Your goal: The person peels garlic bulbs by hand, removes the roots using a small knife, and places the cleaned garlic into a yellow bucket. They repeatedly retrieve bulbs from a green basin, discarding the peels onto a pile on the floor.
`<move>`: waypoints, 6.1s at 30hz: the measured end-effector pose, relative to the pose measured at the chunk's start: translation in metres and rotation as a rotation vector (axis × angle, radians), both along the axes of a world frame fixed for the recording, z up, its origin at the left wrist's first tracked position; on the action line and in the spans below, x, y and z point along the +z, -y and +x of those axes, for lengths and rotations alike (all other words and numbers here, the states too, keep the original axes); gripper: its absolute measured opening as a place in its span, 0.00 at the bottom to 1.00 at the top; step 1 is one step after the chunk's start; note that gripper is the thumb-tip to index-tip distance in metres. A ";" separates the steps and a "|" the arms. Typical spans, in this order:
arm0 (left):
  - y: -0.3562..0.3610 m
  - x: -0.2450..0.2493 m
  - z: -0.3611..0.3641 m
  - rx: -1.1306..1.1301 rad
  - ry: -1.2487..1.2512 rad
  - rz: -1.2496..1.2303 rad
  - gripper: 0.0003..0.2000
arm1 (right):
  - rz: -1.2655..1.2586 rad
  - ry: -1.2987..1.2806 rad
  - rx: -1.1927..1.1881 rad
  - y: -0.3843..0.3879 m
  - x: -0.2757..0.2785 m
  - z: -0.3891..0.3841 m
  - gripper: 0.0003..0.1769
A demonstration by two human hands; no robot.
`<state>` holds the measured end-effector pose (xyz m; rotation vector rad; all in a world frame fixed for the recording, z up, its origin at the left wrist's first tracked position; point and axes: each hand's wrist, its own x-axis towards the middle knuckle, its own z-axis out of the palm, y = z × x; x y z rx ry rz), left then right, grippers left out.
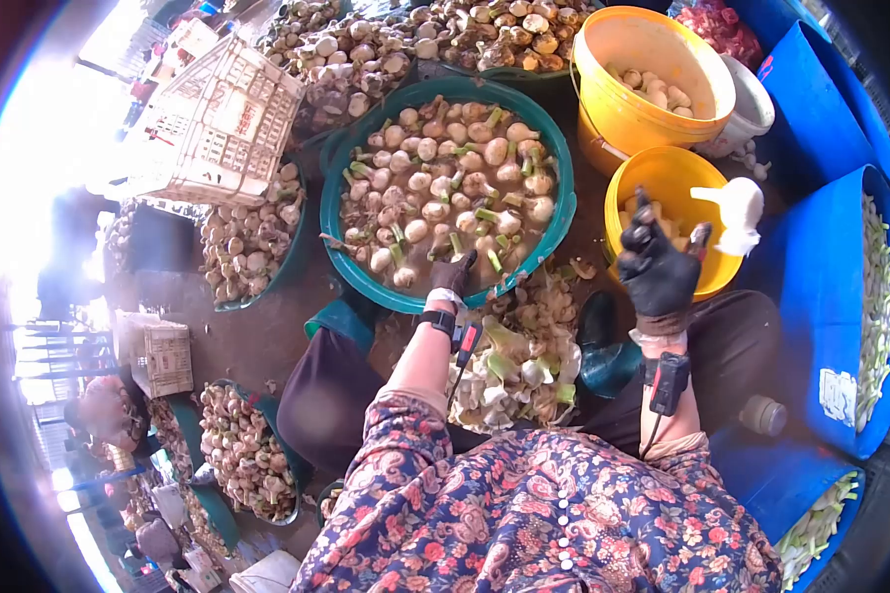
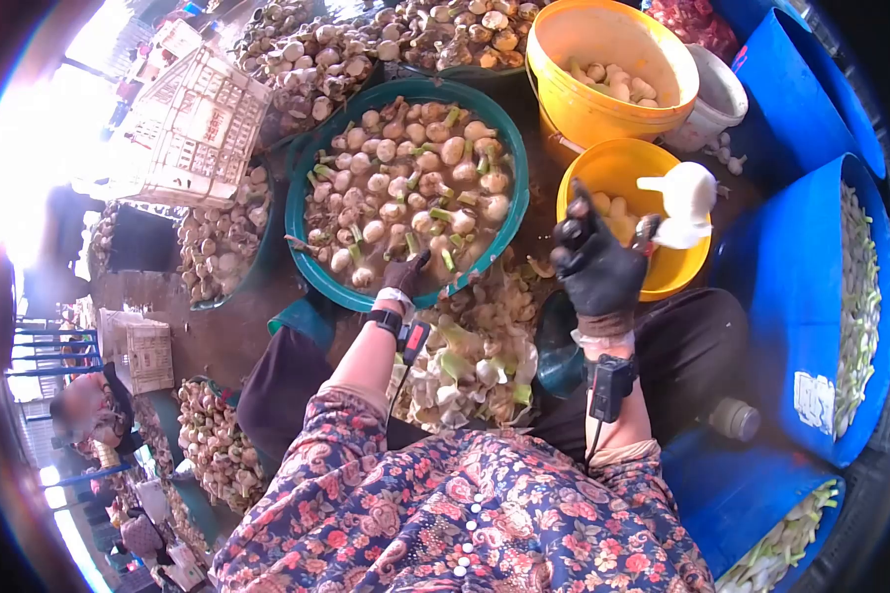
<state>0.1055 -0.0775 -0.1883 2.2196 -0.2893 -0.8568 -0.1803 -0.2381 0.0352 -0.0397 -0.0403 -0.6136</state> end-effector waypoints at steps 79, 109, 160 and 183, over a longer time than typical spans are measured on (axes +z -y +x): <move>-0.041 0.091 0.045 -0.413 0.226 0.673 0.42 | 0.011 -0.087 0.215 -0.012 -0.025 0.013 0.53; -0.037 0.194 -0.126 -0.519 -0.126 -0.568 0.34 | -0.804 -0.914 0.096 -0.091 -0.072 0.039 0.28; -0.052 0.226 -0.117 -0.741 0.318 -0.051 0.20 | -0.100 -1.197 0.132 -0.076 -0.096 0.044 0.25; -0.063 0.246 -0.140 0.128 -0.839 -0.808 0.13 | -0.262 -0.636 0.329 -0.086 -0.075 0.044 0.18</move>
